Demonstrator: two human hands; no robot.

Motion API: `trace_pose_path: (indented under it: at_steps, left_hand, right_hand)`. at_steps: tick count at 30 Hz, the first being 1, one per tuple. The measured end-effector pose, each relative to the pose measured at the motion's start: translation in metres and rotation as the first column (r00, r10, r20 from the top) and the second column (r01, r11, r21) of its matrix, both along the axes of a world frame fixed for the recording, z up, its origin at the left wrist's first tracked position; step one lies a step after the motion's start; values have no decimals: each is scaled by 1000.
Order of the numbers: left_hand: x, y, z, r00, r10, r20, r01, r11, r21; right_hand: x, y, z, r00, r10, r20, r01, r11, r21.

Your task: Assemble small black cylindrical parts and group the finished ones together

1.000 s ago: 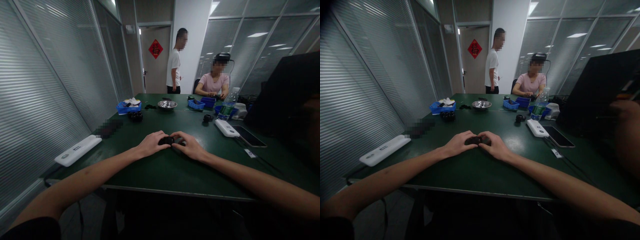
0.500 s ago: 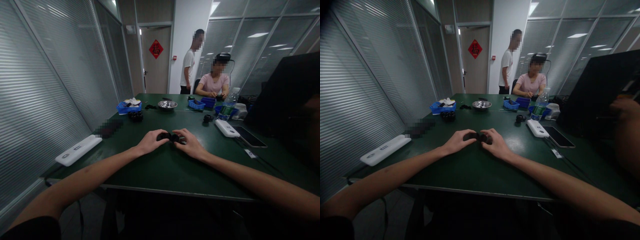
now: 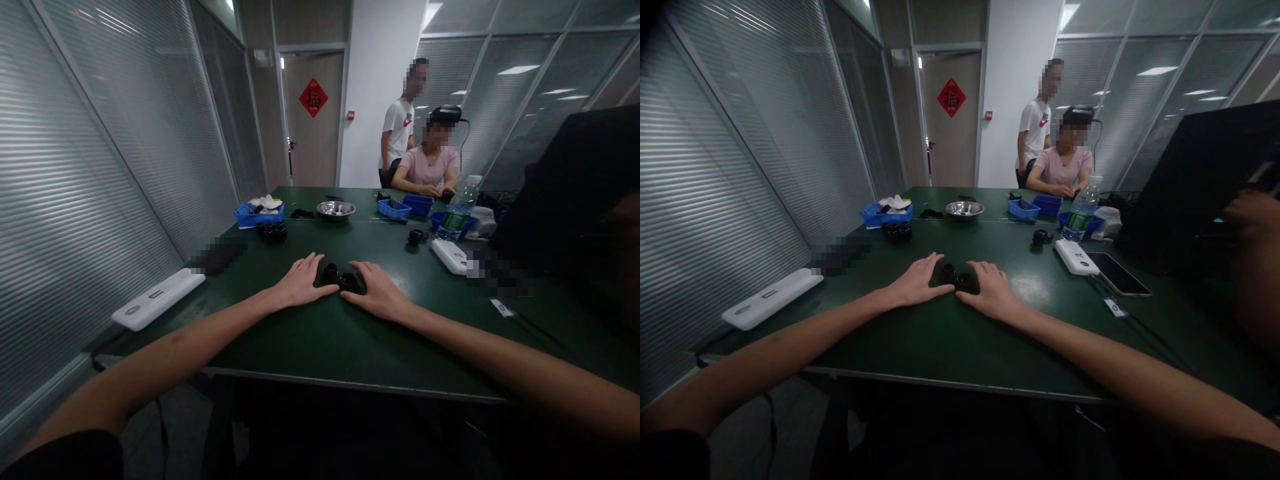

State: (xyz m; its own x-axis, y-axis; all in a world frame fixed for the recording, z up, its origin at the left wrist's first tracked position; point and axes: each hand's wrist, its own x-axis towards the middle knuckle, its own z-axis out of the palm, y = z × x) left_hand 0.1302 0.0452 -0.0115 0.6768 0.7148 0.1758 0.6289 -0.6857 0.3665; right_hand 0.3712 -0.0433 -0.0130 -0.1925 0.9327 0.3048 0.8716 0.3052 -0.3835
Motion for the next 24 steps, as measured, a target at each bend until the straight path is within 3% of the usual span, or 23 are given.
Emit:
trace_pose_path:
  at_steps: [6,24]
  left_hand:
    - [-5,11,-6,984,-31,-174,25,999,-38]
    - [-6,16,-11,984,-55,-171,54,999,-6]
  right_hand:
    - [8,1,-6,981,-17,192,54,981,-187]
    - [9,1,-6,978,-8,208,40,988,-147]
